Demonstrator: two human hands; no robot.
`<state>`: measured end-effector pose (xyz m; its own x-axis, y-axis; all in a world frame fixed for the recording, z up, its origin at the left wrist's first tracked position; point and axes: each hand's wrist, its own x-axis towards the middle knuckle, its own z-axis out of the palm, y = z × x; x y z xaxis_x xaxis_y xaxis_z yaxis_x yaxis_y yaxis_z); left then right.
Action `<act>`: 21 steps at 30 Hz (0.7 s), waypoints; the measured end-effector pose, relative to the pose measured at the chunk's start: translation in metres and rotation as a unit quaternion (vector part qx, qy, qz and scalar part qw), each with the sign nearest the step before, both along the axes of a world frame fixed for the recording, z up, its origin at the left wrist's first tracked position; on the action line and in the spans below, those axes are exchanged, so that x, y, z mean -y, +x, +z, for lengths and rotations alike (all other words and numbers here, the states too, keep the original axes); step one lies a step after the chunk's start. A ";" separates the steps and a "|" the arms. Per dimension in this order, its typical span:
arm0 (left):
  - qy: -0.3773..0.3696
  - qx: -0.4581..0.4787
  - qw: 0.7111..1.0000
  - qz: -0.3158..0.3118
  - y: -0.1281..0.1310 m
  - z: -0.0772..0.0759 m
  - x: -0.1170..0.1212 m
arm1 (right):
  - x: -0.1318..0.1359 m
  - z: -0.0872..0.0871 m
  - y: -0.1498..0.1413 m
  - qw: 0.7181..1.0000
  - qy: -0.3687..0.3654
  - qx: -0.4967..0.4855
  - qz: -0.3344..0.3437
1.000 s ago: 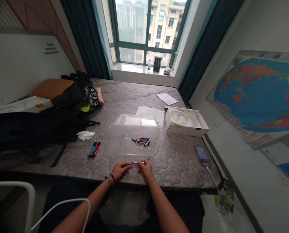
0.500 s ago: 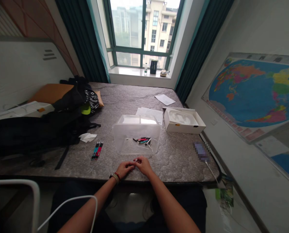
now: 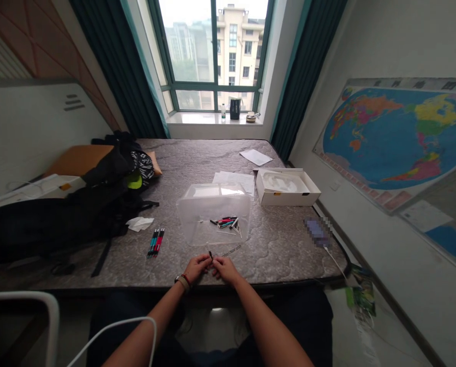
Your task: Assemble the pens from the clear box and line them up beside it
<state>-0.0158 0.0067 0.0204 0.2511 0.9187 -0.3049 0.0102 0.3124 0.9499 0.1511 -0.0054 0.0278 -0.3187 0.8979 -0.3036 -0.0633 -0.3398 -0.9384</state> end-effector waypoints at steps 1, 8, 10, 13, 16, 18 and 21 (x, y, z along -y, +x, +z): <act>0.001 -0.003 1.000 -0.004 0.000 0.001 0.000 | 0.000 0.000 0.001 1.000 -0.002 -0.004 0.005; -0.011 0.017 0.999 -0.027 -0.004 -0.006 -0.003 | 0.002 -0.012 -0.002 0.999 -0.006 0.028 -0.028; -0.019 0.027 0.999 -0.021 -0.004 -0.009 -0.005 | 0.002 -0.018 -0.004 0.999 0.000 0.045 -0.028; -0.021 0.026 0.999 0.021 -0.003 -0.013 -0.005 | 0.003 -0.023 -0.008 0.997 0.004 0.067 -0.042; -0.024 0.025 0.998 0.060 0.000 -0.017 -0.005 | 0.005 -0.027 -0.011 0.993 0.030 0.083 -0.079; -0.029 0.028 0.997 0.066 0.001 -0.019 -0.005 | 0.006 -0.027 -0.012 0.990 0.045 0.085 -0.102; -0.038 0.035 0.996 0.074 -0.001 -0.020 -0.008 | 0.005 -0.024 -0.010 0.993 0.026 0.064 -0.092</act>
